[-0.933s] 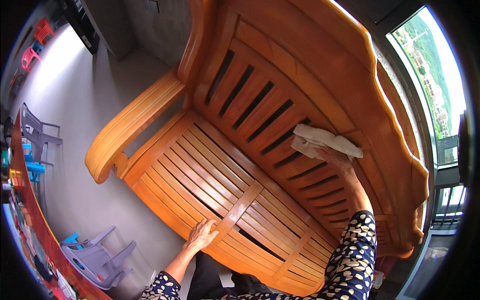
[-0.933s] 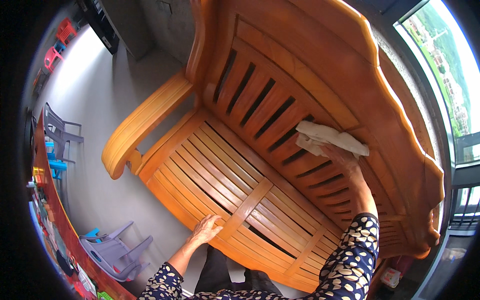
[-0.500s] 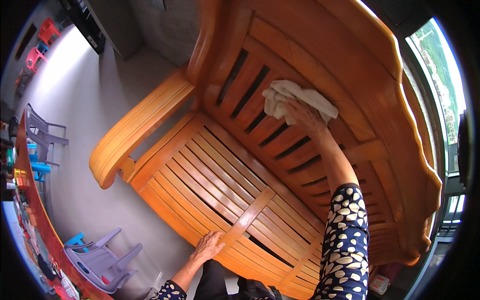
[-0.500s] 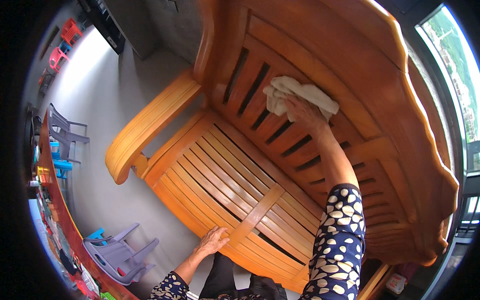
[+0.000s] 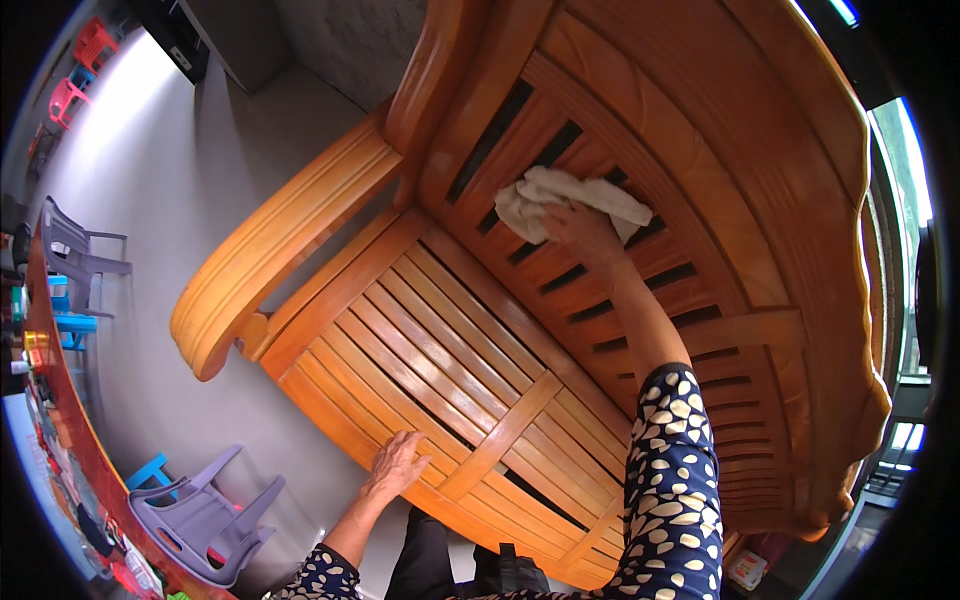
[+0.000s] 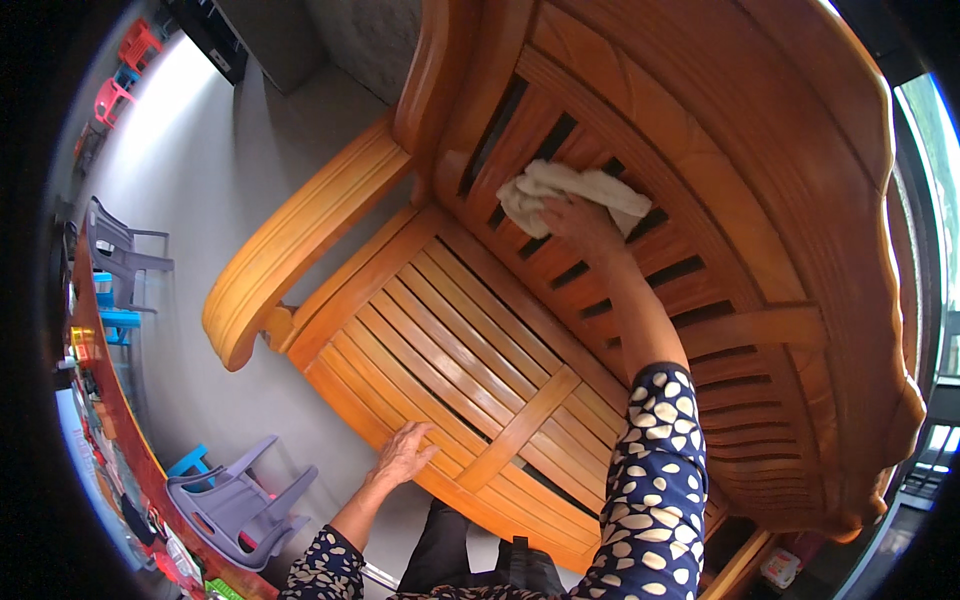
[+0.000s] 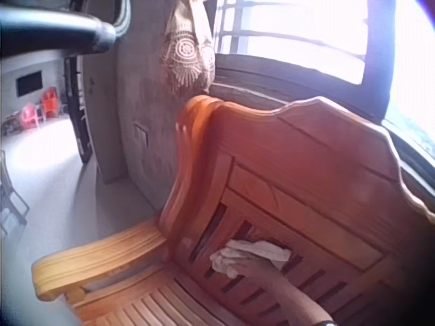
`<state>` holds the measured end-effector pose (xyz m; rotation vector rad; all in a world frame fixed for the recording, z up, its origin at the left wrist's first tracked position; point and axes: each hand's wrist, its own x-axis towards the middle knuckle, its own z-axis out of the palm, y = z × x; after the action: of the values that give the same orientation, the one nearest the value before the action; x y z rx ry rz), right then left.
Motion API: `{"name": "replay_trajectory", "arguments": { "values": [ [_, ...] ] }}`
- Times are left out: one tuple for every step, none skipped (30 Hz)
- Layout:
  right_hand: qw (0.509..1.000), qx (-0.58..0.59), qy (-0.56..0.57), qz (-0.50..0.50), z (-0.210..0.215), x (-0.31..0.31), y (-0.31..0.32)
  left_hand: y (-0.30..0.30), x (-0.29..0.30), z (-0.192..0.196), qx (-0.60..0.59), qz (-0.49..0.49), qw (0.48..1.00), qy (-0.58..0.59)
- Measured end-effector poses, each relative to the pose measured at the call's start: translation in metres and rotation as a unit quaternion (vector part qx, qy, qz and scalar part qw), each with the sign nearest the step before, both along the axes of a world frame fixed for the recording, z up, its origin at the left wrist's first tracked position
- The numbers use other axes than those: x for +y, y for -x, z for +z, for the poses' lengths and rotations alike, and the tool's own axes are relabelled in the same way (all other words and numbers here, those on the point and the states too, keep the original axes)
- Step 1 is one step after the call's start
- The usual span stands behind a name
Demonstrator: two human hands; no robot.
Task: The person wipes a wooden bench with a white cloth. They clean the armrests, seat slats, and backrest, moving methodically from one section to another. The person adjusts the cloth occasionally to ensure thorough cleaning of the wooden surfaces.
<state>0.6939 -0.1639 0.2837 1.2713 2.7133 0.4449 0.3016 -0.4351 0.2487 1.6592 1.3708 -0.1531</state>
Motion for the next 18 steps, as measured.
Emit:
{"name": "replay_trajectory", "arguments": {
  "values": [
    [0.996, -0.086, -0.022, 0.025, -0.005, -0.016, -0.002, -0.004, 0.0, 0.004, 0.001, -0.005, 1.0, 0.006],
    [1.0, -0.024, -0.003, 0.01, -0.011, -0.034, -0.007, -0.006, 0.001, 0.005, -0.004, -0.006, 1.0, 0.008],
    [0.999, 0.038, 0.016, -0.005, -0.018, -0.049, -0.012, -0.007, 0.002, 0.006, -0.009, -0.007, 1.0, 0.01],
    [0.997, 0.016, 0.07, -0.022, -0.023, -0.061, -0.02, -0.01, 0.003, 0.007, -0.018, -0.011, 1.0, 0.012],
    [0.992, -0.004, 0.122, -0.037, -0.027, -0.071, -0.026, -0.007, 0.002, 0.003, -0.029, -0.013, 0.999, -0.021],
    [0.983, -0.024, 0.173, -0.052, -0.03, -0.08, -0.031, -0.002, 0.0, 0.0, -0.034, -0.009, 0.998, -0.047],
    [0.985, -0.014, 0.162, -0.056, -0.031, -0.089, -0.034, 0.0, 0.004, 0.0, -0.039, -0.005, 0.997, -0.07],
    [0.987, -0.002, 0.15, -0.059, -0.035, -0.097, -0.034, 0.003, 0.011, 0.003, -0.041, 0.0, 0.995, -0.094],
    [0.988, 0.011, 0.139, -0.061, -0.037, -0.105, -0.034, 0.007, 0.022, 0.006, -0.036, 0.006, 0.997, -0.07],
    [0.983, -0.006, 0.168, -0.076, -0.046, -0.122, -0.046, 0.014, 0.031, 0.007, -0.045, 0.015, 0.992, -0.113],
    [0.976, -0.022, 0.196, -0.091, -0.063, -0.14, -0.064, 0.022, 0.04, 0.008, -0.055, 0.023, 0.986, -0.158],
    [0.971, -0.041, 0.218, -0.087, -0.065, -0.143, -0.06, 0.033, 0.05, 0.009, -0.06, 0.035, 0.977, -0.202],
    [0.965, -0.062, 0.24, -0.088, -0.065, -0.148, -0.059, 0.041, 0.064, 0.016, -0.043, 0.034, 0.968, -0.246],
    [0.96, -0.085, 0.256, -0.069, -0.05, -0.145, -0.045, 0.052, 0.079, 0.028, -0.02, 0.038, 0.956, -0.29],
    [0.955, -0.109, 0.271, -0.05, -0.041, -0.139, -0.03, 0.063, 0.092, 0.038, 0.016, 0.073, 0.95, -0.303],
    [0.966, -0.098, 0.235, -0.034, -0.034, -0.136, -0.029, 0.066, 0.108, 0.045, 0.035, 0.101, 0.943, -0.315],
    [0.977, -0.087, 0.195, -0.016, -0.029, -0.127, -0.029, 0.072, 0.125, 0.047, 0.057, 0.093, 0.929, -0.354],
    [0.985, -0.077, 0.155, 0.002, -0.024, -0.115, -0.029, 0.079, 0.142, 0.049, 0.079, 0.084, 0.913, -0.391]
  ]
}}
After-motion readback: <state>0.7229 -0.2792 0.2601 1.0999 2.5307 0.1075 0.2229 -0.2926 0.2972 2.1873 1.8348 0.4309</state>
